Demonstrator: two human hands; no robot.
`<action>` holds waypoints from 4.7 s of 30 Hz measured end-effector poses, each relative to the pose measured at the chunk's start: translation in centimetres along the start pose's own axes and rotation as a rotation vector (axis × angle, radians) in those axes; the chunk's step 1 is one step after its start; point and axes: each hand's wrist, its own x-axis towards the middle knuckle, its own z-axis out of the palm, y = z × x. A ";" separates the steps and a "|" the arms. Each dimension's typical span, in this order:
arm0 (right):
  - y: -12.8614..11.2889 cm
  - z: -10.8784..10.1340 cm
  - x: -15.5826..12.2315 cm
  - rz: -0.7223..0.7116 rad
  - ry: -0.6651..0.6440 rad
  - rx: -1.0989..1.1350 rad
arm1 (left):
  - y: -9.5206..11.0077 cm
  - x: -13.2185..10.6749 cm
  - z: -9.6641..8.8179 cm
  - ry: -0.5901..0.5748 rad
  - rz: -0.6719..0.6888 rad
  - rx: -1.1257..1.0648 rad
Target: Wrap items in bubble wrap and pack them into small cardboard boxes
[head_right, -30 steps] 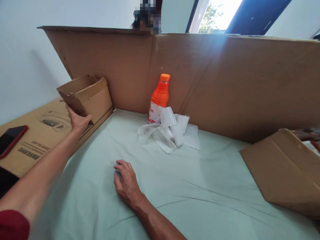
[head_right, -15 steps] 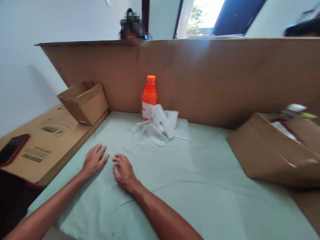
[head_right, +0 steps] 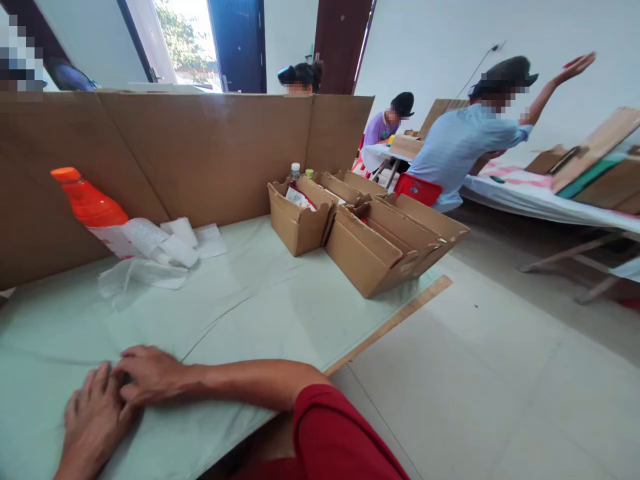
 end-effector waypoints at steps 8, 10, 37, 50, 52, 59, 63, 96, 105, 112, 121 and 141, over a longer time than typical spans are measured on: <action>6.0 -26.9 -4.9 0.197 0.469 -0.602 | 9.3 0.3 -1.3 -0.098 0.156 -0.141; 7.1 -33.0 -5.2 0.318 0.556 -0.804 | 10.2 0.2 -1.5 -0.098 0.200 -0.179; 4.6 -26.2 -22.6 0.535 0.589 0.255 | 14.1 -0.1 -3.8 0.041 -0.169 -1.165; 5.0 -15.3 -10.6 0.398 0.364 0.739 | 8.8 2.8 -3.9 0.214 -0.637 -1.305; 4.7 -14.0 -8.0 0.377 0.346 0.748 | 6.6 3.5 -4.2 0.267 -0.712 -1.322; 7.6 -16.0 -5.3 0.401 0.216 0.599 | 6.2 3.3 -2.7 0.373 -0.749 -1.336; 10.0 -20.6 0.8 0.297 0.283 0.280 | 7.7 2.7 -1.9 0.353 -0.807 -1.304; 4.6 -13.8 -7.9 0.322 0.229 0.147 | 6.5 4.8 -5.5 0.296 -0.775 -1.187; 8.2 -16.6 -7.1 0.273 0.271 -0.123 | 5.7 8.5 -3.0 0.306 -0.714 -1.227; 10.2 -18.9 -7.4 0.429 0.148 -0.519 | 7.8 2.9 -4.6 0.289 -0.851 -1.352; 2.8 -20.4 -17.8 0.372 0.056 -0.032 | 13.2 -4.4 -6.3 0.069 -0.334 -1.059; 1.3 -15.3 -22.3 0.577 0.181 0.282 | 17.5 -2.2 -5.8 -0.263 -0.219 -1.110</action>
